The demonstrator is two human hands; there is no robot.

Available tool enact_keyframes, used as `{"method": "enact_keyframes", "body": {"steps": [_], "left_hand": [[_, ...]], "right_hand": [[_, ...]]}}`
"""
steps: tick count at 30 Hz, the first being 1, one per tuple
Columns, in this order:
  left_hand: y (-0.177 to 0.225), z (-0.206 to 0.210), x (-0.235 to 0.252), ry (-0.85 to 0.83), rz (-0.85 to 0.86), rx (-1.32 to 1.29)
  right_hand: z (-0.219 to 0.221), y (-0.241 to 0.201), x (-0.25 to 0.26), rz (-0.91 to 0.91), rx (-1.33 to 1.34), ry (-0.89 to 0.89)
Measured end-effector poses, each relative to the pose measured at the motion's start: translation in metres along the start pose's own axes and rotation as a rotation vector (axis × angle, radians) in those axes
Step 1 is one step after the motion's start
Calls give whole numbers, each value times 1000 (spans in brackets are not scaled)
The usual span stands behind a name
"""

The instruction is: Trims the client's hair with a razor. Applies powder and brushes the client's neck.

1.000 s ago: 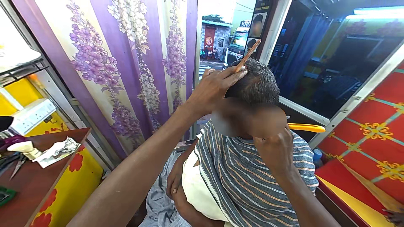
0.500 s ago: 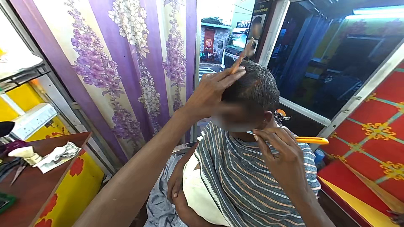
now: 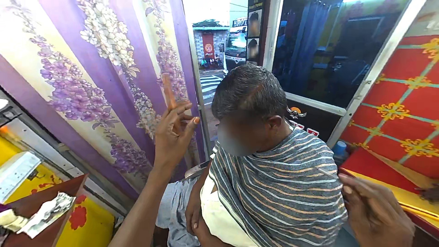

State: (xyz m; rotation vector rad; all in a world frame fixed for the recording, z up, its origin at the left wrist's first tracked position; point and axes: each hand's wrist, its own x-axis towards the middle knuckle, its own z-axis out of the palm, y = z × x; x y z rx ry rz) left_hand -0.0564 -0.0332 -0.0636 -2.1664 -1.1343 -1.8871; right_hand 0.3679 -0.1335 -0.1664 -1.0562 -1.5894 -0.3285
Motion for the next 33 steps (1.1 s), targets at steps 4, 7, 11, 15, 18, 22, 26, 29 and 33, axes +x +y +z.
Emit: {"method": "enact_keyframes", "body": {"steps": [4,7,11,15,18,22,26,29,33], "left_hand": [[10,17,3,-146,3,23],[12,29,6,-225,-17,91],[11,42,9,-280,-46,114],[17,46,11,-308,-30,99],[22,48,13,-304,-71,95],[24,50,14,-308,-101,83],[23,53,16,-295,-103,92],[21,54,16,-286,-87,73],[19,54,16,-278,-72,68]], "right_hand": [[31,-61,26,318,552,88],[64,-103,23,419,899,-265],[117,-113,19,294,595,-616],[150,-102,32,259,363,-538],[158,-101,45,385,417,-523],[158,-107,56,482,449,-581],[161,-110,61,485,457,-589],[162,-111,65,473,448,-598],[164,-110,66,476,436,-581]]}}
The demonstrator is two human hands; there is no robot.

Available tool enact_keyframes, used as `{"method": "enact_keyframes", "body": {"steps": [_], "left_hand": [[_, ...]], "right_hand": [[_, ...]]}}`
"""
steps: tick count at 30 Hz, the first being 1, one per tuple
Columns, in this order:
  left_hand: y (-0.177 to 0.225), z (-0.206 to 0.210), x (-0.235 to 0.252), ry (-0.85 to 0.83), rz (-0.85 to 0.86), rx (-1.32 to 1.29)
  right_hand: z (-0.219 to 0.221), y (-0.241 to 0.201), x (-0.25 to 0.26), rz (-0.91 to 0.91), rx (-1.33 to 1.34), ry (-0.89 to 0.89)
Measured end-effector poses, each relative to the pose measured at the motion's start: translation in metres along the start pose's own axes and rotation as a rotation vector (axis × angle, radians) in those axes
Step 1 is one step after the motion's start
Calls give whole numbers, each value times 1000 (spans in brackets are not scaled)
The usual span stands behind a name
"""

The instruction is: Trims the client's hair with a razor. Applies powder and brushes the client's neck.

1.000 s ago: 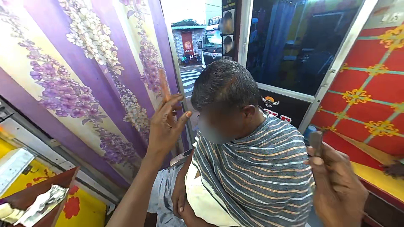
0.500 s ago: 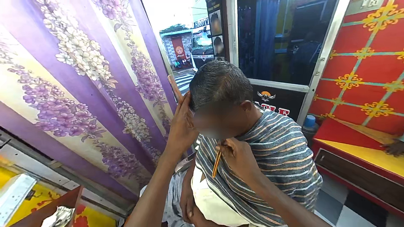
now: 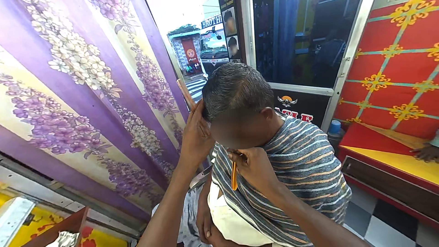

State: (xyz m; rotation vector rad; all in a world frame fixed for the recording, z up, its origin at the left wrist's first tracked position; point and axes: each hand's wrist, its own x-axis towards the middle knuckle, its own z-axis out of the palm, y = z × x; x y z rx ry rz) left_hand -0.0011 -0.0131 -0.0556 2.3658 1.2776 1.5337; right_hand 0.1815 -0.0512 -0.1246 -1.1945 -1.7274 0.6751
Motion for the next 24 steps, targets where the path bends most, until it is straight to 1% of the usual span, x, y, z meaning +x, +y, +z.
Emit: {"method": "enact_keyframes", "body": {"steps": [4,9,13,16,17,21,24], "left_hand": [[1,0,1,8,-7,9],[-2,-2,0,-7,-13,-28],[0,-1,1,1,-29,-13],[3,5,0,1,-51,-9],[6,9,-1,7,-68,-10],[19,23,-2,59,-140,-18],[19,25,-3,82,-154,-18]], "right_hand": [[1,3,-1,15,44,29],[5,11,-4,-7,131,120],[7,16,-7,34,220,125],[10,19,-10,-96,147,144],[10,19,-10,-114,136,148],[4,14,-7,-3,207,91],[1,14,-4,20,193,67]]}}
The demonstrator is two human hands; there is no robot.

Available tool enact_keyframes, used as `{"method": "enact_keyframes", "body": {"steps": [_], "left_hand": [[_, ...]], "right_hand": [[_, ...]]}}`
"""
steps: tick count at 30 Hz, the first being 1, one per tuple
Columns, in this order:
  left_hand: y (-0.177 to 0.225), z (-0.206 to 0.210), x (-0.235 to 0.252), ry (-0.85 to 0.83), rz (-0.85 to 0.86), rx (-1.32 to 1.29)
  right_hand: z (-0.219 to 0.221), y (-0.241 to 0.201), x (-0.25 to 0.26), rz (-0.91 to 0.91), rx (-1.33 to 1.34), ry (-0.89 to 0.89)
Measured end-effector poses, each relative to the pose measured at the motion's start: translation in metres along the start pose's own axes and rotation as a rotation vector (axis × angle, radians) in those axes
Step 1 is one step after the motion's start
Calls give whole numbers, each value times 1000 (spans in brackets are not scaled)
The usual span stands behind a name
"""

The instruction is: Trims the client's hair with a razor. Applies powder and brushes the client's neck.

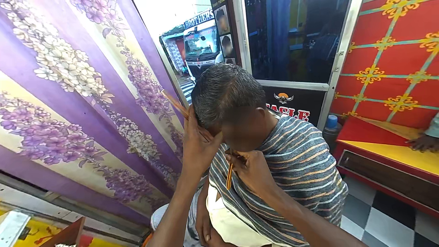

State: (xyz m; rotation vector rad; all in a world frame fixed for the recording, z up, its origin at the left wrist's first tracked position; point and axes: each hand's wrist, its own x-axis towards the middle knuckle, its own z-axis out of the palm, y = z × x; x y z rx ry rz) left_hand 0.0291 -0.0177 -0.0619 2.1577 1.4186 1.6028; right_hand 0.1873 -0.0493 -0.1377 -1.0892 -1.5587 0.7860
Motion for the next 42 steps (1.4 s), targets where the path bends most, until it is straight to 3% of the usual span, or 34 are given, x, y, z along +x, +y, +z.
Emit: {"method": "enact_keyframes", "body": {"steps": [12,19,33,42], "left_hand": [[-3,-3,1,-9,17,32],[-3,-3,1,-5,10,14],[-3,-6,0,-10,0,32],[-3,-5,1,-2,42,12]], "right_hand": [[9,5,-3,51,167,55],[11,0,1,29,136,-13],[24,-1,-7,142,469,68],[21,-2,-4,112,417,25]]}}
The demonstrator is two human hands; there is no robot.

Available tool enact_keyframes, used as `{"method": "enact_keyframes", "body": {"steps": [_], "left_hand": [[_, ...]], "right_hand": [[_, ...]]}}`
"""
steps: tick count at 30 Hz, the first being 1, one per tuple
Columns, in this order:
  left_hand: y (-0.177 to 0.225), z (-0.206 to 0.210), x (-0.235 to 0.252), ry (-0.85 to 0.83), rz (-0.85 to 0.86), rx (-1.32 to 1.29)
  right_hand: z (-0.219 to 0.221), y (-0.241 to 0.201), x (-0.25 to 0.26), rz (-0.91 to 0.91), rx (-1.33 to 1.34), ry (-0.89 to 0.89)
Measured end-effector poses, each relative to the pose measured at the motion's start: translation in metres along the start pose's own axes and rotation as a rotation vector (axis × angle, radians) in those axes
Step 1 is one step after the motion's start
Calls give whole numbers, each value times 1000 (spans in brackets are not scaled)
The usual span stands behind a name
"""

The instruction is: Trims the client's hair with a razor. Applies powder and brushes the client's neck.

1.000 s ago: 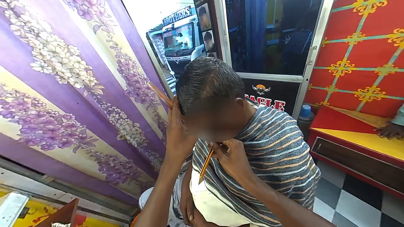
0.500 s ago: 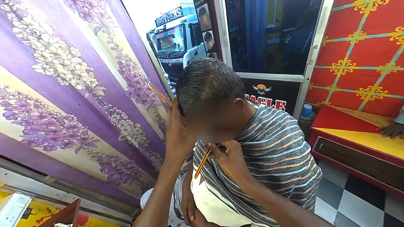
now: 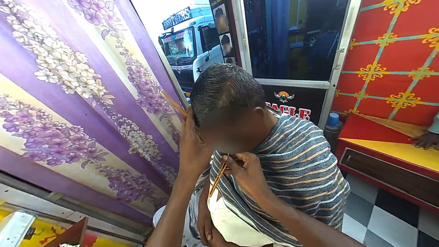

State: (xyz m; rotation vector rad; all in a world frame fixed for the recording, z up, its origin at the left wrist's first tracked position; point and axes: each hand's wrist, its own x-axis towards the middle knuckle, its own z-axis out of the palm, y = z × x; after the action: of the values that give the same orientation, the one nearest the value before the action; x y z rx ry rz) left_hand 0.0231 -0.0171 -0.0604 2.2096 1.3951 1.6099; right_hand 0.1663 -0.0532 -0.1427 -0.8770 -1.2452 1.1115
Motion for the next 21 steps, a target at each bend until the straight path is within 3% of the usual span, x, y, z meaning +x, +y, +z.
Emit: {"method": "enact_keyframes", "body": {"steps": [15,18,21], "left_hand": [[-3,-1,2,-18,-6,-21],[-5,-5,3,-29,3,0],[-8,-22,3,69,42,13]], "right_hand": [[-4,13,-5,63,162,48],[-11,14,-20,70,230,35],[-33,6,-50,0,216,-5]]}}
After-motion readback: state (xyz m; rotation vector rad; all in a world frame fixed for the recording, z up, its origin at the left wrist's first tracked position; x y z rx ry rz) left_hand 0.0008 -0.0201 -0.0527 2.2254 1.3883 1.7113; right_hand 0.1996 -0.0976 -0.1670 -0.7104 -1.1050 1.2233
